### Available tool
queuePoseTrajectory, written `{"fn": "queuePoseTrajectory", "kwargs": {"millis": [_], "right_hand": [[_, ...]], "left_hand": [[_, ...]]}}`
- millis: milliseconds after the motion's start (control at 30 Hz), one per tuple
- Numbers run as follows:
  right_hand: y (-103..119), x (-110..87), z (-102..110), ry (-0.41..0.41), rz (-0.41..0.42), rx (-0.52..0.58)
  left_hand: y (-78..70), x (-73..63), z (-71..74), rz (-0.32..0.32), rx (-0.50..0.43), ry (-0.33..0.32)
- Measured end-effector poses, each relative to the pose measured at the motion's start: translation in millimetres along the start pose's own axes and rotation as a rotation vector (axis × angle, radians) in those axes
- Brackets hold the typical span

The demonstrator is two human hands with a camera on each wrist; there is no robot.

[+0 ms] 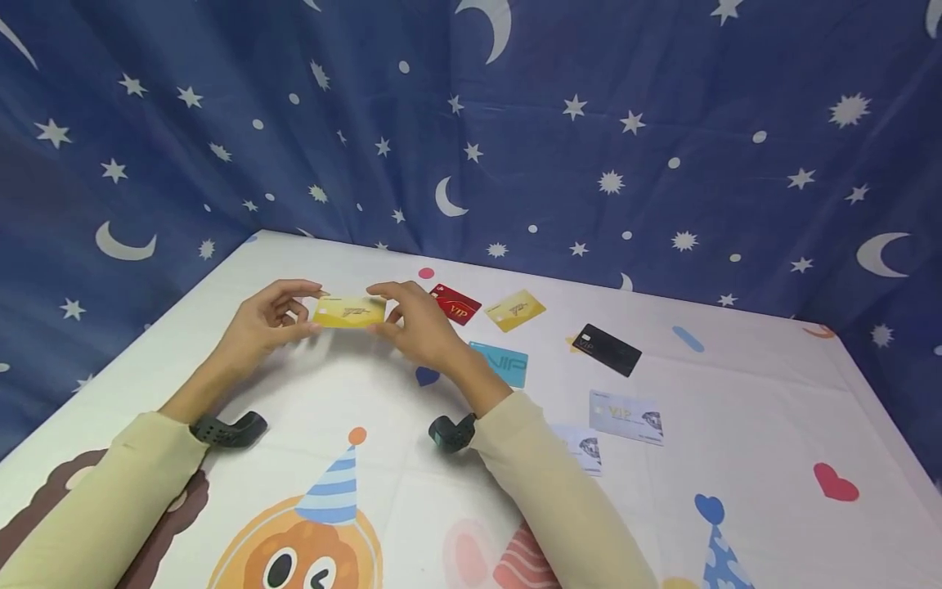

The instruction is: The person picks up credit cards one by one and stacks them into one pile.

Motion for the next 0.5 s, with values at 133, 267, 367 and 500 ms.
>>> {"fn": "queuePoseTrajectory", "kwargs": {"millis": [133,267,367,500], "right_hand": [[-1.5,-9.6,8.2,-0.011,0.016,-0.014],[-6.7,-18.6,17.1,-0.028,0.024,-0.019],[-12.3,-26.4,22.5,-0.033,0.028,-0.015],[-16.3,-39.7,30.2,-0.040,0.041,-0.025]], "left_hand": [[-9.4,4.0,-7.6,-0.012,0.052,0.039],[-18.2,7.9,-18.0,-0.028,0.124,0.066],[-23.2,11.3,-27.3,-0.037,0.160,0.085],[-30.5,16.1,-39.5,-0.045,0.185,0.120]]}}
Point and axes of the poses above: each hand's wrist, its own x-axis towards the middle knuckle, its own z-axis out of the back of the hand, y = z × x, the point moved 7 cm from there along x, towards the middle knuckle, and after that the axes turned 12 degrees about y, right-handed, at the moved point
